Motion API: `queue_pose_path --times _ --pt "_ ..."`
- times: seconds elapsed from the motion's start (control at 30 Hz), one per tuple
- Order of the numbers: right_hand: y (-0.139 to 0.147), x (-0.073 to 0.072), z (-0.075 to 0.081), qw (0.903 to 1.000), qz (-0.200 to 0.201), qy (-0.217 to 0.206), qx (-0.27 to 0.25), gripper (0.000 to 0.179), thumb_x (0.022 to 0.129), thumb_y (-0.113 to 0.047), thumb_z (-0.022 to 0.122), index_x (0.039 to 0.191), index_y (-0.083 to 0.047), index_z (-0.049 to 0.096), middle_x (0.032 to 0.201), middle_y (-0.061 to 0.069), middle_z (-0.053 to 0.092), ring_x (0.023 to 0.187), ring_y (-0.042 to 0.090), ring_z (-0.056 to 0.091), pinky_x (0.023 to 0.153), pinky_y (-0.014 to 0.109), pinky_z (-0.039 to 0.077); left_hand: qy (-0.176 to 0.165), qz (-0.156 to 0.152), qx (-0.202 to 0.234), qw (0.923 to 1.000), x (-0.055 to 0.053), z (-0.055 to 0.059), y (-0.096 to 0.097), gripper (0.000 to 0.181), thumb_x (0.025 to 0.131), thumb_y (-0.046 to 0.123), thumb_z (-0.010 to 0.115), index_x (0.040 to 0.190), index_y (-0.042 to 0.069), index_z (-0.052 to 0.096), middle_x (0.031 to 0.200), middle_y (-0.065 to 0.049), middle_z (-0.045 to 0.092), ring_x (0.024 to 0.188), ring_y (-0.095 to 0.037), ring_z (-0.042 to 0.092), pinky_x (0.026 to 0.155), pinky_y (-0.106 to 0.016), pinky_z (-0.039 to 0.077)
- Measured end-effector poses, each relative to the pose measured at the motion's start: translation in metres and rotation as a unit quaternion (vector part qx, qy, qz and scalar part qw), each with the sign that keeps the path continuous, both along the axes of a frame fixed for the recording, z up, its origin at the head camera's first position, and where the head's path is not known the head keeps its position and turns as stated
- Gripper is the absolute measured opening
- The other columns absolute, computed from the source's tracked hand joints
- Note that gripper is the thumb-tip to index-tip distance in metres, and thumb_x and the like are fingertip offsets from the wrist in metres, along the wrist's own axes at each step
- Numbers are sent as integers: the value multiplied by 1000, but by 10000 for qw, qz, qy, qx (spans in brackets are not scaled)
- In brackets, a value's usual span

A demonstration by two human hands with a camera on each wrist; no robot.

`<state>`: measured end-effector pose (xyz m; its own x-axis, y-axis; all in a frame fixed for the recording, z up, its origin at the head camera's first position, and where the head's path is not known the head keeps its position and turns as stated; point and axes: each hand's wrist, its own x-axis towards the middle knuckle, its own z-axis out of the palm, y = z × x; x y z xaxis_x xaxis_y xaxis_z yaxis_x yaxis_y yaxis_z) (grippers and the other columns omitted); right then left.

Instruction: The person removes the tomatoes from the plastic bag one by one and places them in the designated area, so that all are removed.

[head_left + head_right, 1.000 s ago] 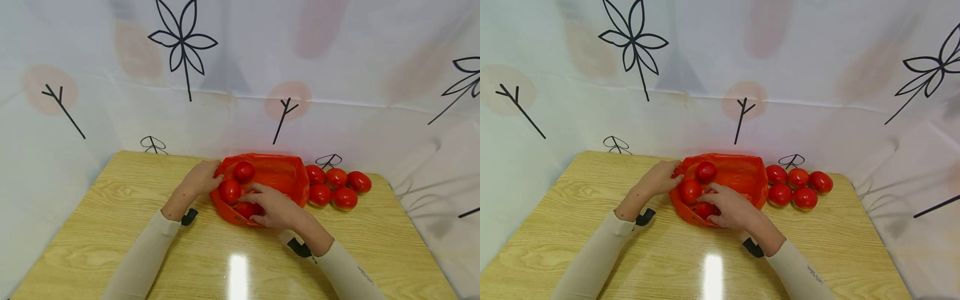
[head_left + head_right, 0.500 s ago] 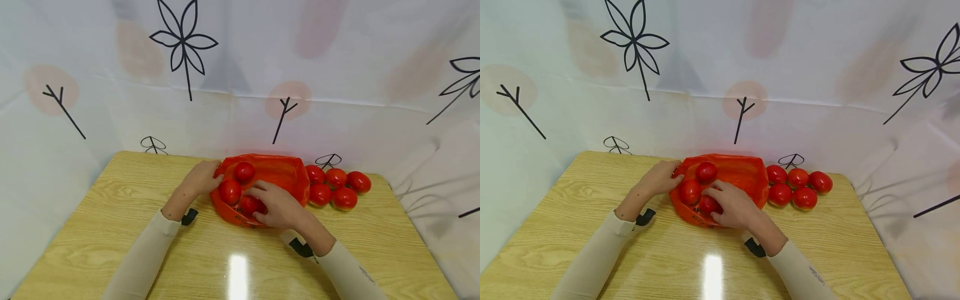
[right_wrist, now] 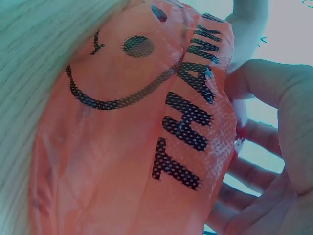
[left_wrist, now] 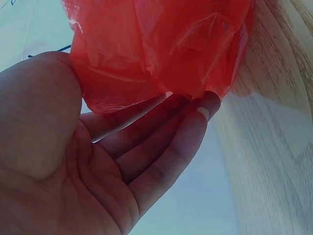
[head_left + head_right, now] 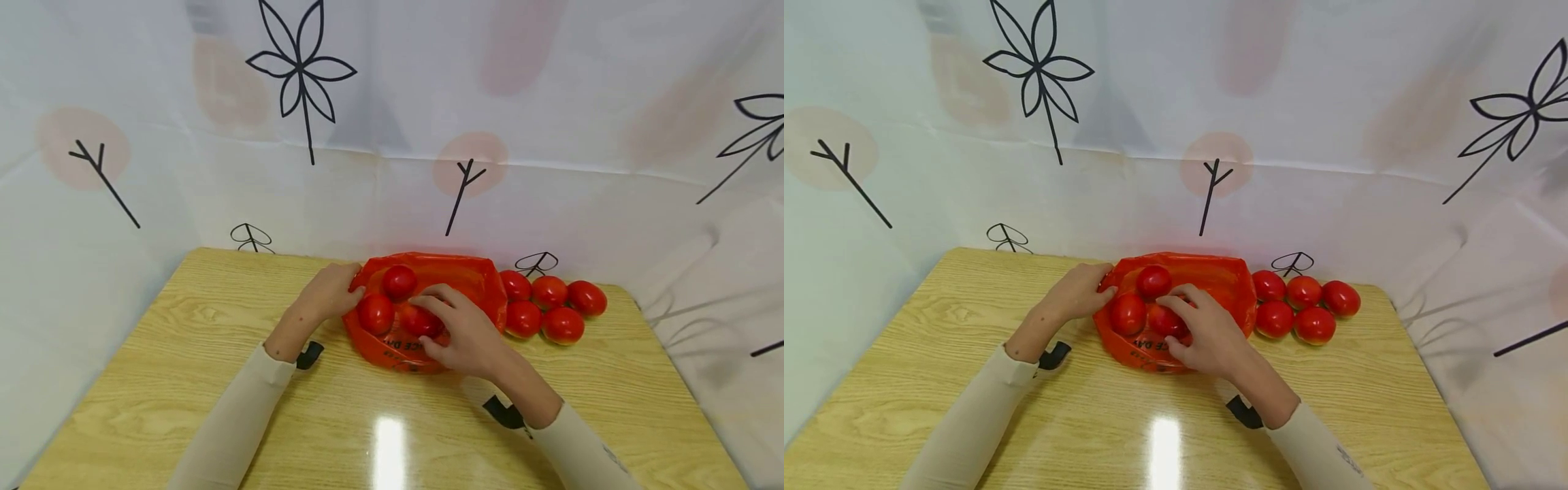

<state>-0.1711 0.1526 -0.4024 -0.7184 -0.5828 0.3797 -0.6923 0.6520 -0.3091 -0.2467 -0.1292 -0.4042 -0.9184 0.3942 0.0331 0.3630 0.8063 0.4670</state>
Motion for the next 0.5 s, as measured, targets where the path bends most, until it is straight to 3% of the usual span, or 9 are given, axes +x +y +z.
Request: queue_pose_path --times 0.5 --pt "19 17 7 9916 -616 216 -1118 60 83 -17 87 138 -16 65 139 1 59 123 20 61 91 43 63 -30 26 -50 10000 -1 0 -1 20 102 18 65 117 6 67 93 -6 68 82 -24 61 72 -34 54"
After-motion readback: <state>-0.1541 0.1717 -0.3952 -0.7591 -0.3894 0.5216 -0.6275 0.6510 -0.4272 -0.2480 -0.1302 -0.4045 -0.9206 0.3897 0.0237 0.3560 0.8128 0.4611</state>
